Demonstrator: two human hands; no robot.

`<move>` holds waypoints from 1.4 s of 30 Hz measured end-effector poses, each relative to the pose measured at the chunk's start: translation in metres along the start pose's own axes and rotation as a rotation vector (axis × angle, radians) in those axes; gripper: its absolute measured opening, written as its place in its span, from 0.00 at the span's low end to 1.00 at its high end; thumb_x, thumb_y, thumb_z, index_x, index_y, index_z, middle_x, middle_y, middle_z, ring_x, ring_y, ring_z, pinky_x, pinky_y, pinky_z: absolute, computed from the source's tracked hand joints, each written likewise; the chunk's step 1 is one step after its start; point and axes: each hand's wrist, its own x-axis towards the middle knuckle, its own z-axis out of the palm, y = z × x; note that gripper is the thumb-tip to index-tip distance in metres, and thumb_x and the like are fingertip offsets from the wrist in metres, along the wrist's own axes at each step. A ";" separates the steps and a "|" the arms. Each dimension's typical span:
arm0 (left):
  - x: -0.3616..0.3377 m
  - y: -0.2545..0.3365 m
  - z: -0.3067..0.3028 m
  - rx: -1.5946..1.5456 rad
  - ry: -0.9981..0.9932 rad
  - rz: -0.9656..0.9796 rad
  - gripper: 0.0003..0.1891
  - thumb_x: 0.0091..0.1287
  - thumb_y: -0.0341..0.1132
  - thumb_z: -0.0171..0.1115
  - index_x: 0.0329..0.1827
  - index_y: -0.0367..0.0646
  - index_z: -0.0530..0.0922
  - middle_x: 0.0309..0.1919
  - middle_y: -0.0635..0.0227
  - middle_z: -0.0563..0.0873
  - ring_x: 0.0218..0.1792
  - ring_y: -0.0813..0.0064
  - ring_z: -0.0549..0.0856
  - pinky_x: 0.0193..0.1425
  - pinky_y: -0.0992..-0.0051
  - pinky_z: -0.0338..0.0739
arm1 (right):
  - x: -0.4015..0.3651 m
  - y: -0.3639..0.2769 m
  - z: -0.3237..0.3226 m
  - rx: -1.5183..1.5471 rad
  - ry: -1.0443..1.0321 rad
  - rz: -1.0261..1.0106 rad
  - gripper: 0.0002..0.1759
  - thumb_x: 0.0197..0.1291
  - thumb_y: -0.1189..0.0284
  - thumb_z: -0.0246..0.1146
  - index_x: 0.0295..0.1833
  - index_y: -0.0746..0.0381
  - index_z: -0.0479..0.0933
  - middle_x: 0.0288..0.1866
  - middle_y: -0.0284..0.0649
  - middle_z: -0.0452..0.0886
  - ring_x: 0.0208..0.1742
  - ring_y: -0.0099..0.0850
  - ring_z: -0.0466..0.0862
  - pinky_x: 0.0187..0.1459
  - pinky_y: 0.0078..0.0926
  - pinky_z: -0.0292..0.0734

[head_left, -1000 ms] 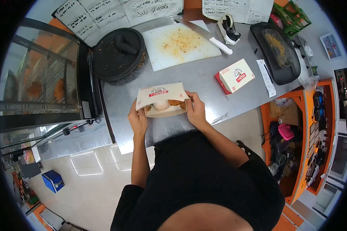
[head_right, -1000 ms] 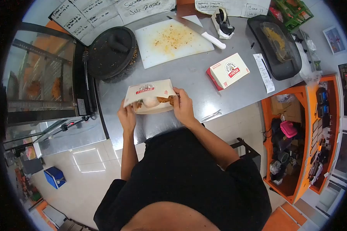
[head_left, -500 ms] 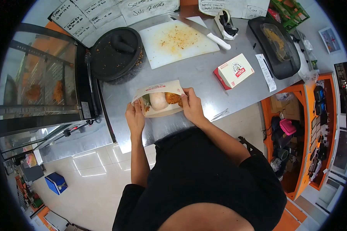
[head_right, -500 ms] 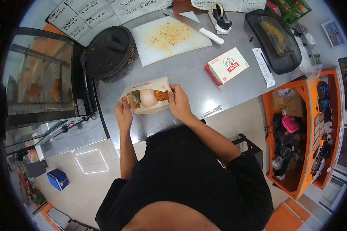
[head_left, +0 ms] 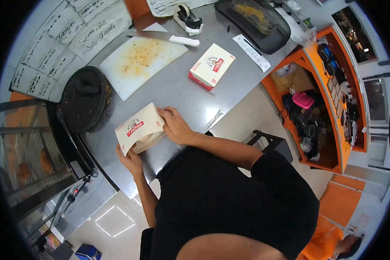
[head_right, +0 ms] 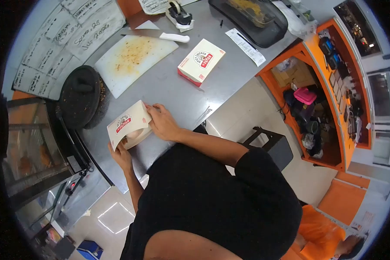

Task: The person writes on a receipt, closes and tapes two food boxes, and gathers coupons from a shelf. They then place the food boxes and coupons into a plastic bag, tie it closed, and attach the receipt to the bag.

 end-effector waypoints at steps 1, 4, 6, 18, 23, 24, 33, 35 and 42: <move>-0.001 0.018 0.000 0.000 -0.013 0.004 0.16 0.77 0.23 0.54 0.64 0.27 0.78 0.57 0.53 0.83 0.51 0.63 0.86 0.59 0.69 0.79 | -0.001 -0.002 -0.002 -0.004 0.010 0.009 0.23 0.63 0.79 0.57 0.64 0.73 0.71 0.65 0.56 0.77 0.65 0.56 0.74 0.66 0.55 0.71; -0.006 0.057 -0.003 0.109 -0.015 -0.028 0.24 0.75 0.21 0.56 0.75 0.31 0.73 0.59 0.50 0.86 0.53 0.63 0.88 0.59 0.72 0.81 | -0.002 -0.002 -0.003 -0.171 0.053 -0.044 0.24 0.60 0.77 0.59 0.63 0.72 0.73 0.66 0.53 0.76 0.65 0.52 0.74 0.64 0.54 0.71; -0.008 0.061 -0.005 0.307 -0.043 0.000 0.30 0.75 0.25 0.59 0.80 0.35 0.68 0.63 0.46 0.86 0.61 0.61 0.87 0.65 0.67 0.79 | -0.001 0.001 -0.004 -0.151 -0.039 -0.025 0.26 0.59 0.74 0.59 0.62 0.73 0.74 0.67 0.52 0.76 0.67 0.50 0.74 0.61 0.51 0.73; 0.005 0.056 -0.054 0.264 -0.612 0.287 0.38 0.76 0.46 0.51 0.85 0.36 0.57 0.81 0.40 0.64 0.80 0.43 0.66 0.83 0.54 0.56 | 0.010 -0.011 -0.042 -0.178 -0.391 -0.219 0.50 0.67 0.50 0.65 0.85 0.63 0.53 0.85 0.61 0.55 0.82 0.55 0.62 0.74 0.57 0.63; 0.000 0.037 -0.049 0.481 -0.567 0.302 0.39 0.75 0.49 0.56 0.84 0.38 0.59 0.81 0.38 0.63 0.82 0.45 0.63 0.83 0.45 0.48 | 0.014 0.013 -0.046 -0.203 -0.547 -0.248 0.53 0.67 0.44 0.65 0.85 0.63 0.54 0.87 0.64 0.45 0.83 0.58 0.59 0.80 0.57 0.54; 0.001 0.039 -0.050 0.481 -0.559 0.305 0.39 0.75 0.49 0.56 0.84 0.38 0.59 0.81 0.38 0.63 0.82 0.45 0.63 0.83 0.45 0.48 | 0.018 0.015 -0.049 -0.154 -0.575 -0.264 0.53 0.67 0.44 0.65 0.85 0.63 0.54 0.87 0.64 0.45 0.83 0.59 0.59 0.80 0.58 0.53; 0.040 0.086 -0.017 0.810 -0.661 0.619 0.50 0.65 0.65 0.66 0.84 0.46 0.63 0.83 0.36 0.53 0.84 0.37 0.51 0.83 0.37 0.43 | 0.058 0.004 -0.042 -0.263 -0.630 -0.504 0.46 0.72 0.43 0.59 0.83 0.62 0.59 0.87 0.56 0.52 0.87 0.52 0.55 0.81 0.63 0.51; 0.042 0.082 -0.020 0.798 -0.689 0.624 0.50 0.64 0.63 0.68 0.84 0.45 0.63 0.83 0.36 0.53 0.84 0.36 0.51 0.84 0.37 0.44 | 0.062 0.010 -0.041 -0.316 -0.653 -0.553 0.46 0.72 0.42 0.59 0.83 0.61 0.59 0.87 0.55 0.52 0.87 0.51 0.55 0.81 0.64 0.50; 0.052 0.088 -0.023 0.852 -0.759 0.721 0.51 0.61 0.63 0.71 0.82 0.42 0.65 0.80 0.31 0.56 0.82 0.33 0.55 0.84 0.40 0.50 | 0.071 0.006 -0.044 -0.513 -0.671 -0.722 0.46 0.69 0.39 0.59 0.80 0.61 0.64 0.83 0.56 0.60 0.85 0.51 0.59 0.82 0.64 0.50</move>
